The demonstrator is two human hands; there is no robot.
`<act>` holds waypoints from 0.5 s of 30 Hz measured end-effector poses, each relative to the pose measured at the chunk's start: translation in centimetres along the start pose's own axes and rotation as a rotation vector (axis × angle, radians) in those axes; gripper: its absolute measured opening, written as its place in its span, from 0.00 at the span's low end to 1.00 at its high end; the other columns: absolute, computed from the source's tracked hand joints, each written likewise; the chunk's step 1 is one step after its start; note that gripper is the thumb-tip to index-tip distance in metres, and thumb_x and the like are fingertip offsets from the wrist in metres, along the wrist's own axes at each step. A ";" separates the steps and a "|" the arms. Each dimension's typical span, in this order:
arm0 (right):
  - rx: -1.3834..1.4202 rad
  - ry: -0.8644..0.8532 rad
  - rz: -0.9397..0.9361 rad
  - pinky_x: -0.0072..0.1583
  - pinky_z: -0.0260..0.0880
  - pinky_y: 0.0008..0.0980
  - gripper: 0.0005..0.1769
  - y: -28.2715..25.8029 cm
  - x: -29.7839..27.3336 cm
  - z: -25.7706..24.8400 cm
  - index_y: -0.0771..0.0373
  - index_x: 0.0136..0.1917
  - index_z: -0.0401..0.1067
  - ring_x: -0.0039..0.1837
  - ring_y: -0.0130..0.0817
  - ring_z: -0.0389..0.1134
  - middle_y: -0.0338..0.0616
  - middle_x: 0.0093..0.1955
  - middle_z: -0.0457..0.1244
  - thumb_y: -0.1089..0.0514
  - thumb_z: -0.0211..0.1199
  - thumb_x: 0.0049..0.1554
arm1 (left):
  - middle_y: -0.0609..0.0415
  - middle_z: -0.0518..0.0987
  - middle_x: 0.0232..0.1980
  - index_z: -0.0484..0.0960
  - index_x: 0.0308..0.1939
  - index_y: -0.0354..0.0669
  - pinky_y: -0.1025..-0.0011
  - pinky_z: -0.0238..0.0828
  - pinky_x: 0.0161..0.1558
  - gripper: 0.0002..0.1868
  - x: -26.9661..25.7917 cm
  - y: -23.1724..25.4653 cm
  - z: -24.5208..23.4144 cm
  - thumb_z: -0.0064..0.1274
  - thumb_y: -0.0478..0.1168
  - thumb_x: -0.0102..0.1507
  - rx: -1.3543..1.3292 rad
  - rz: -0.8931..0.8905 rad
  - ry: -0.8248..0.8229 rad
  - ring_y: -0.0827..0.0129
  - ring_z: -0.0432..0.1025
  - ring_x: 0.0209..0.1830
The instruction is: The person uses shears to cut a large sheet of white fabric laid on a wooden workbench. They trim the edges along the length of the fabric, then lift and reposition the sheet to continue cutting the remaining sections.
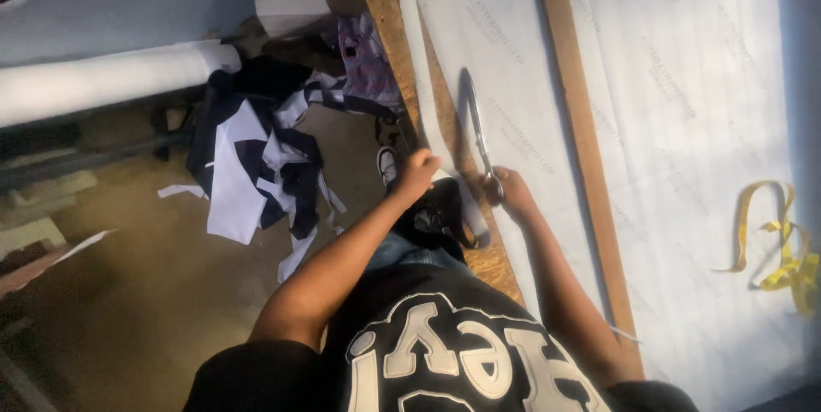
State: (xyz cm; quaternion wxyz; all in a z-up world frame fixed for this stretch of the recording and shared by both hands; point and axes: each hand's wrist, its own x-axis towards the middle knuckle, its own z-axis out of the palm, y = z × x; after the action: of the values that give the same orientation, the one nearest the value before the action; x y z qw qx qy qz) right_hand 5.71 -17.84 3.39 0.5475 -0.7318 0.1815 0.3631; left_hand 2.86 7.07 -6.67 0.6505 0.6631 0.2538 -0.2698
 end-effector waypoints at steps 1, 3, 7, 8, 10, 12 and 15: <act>0.058 0.022 0.027 0.35 0.70 0.33 0.08 0.3 -3.2 0.0 0.67 0.44 0.76 0.31 0.36 0.67 0.45 0.28 0.62 0.59 0.65 0.60 | 0.50 0.83 0.37 0.84 0.44 0.46 0.68 0.82 0.30 0.15 -1.1 0.4 -1.1 0.57 0.52 0.66 0.040 -0.044 0.026 0.64 0.80 0.26; 0.122 0.053 0.035 0.34 0.68 0.33 0.08 2.4 -8.0 -0.2 0.69 0.43 0.76 0.29 0.36 0.66 0.45 0.27 0.61 0.60 0.65 0.60 | 0.51 0.85 0.41 0.85 0.47 0.49 0.66 0.84 0.32 0.17 -2.2 0.1 -3.2 0.56 0.55 0.65 0.088 -0.067 0.049 0.65 0.82 0.28; 0.145 0.132 0.116 0.33 0.66 0.31 0.12 9.6 -13.3 -1.1 0.68 0.41 0.74 0.28 0.36 0.67 0.47 0.25 0.61 0.57 0.70 0.59 | 0.47 0.79 0.47 0.83 0.50 0.40 0.66 0.84 0.38 0.17 -4.7 1.4 -7.3 0.57 0.49 0.67 -0.060 -0.015 0.226 0.61 0.78 0.37; 0.121 0.147 0.145 0.33 0.66 0.30 0.16 11.6 -14.8 -1.2 0.68 0.39 0.74 0.28 0.38 0.67 0.49 0.25 0.62 0.54 0.73 0.58 | 0.45 0.78 0.50 0.82 0.51 0.38 0.66 0.85 0.39 0.18 -6.3 2.5 -8.3 0.56 0.49 0.68 -0.091 -0.001 0.273 0.61 0.76 0.44; 0.007 0.172 0.166 0.36 0.67 0.32 0.20 12.7 -16.8 -1.2 0.65 0.40 0.76 0.29 0.39 0.70 0.49 0.25 0.64 0.46 0.75 0.56 | 0.48 0.79 0.46 0.83 0.50 0.40 0.66 0.83 0.37 0.16 -8.5 6.8 -10.6 0.56 0.49 0.68 0.002 0.053 0.285 0.62 0.78 0.39; -0.106 0.203 0.191 0.38 0.68 0.34 0.24 14.1 -18.4 -1.0 0.62 0.40 0.78 0.30 0.40 0.72 0.49 0.25 0.67 0.38 0.77 0.55 | 0.50 0.80 0.42 0.84 0.49 0.42 0.65 0.81 0.35 0.14 -8.3 9.6 -12.9 0.55 0.48 0.69 0.092 0.114 0.293 0.63 0.79 0.35; -0.184 0.240 0.234 0.42 0.69 0.34 0.16 16.5 -20.5 0.3 0.55 0.41 0.79 0.31 0.38 0.74 0.44 0.26 0.68 0.41 0.74 0.56 | 0.49 0.81 0.39 0.84 0.46 0.48 0.56 0.72 0.39 0.13 -4.6 13.7 -16.2 0.56 0.52 0.70 0.355 0.303 0.348 0.55 0.77 0.37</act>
State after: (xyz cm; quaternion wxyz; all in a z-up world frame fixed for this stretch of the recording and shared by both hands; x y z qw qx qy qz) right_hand -19.02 -25.79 7.25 0.4066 -0.7907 0.2956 0.3494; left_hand 9.42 22.99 6.60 0.5038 0.8332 0.2086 -0.0918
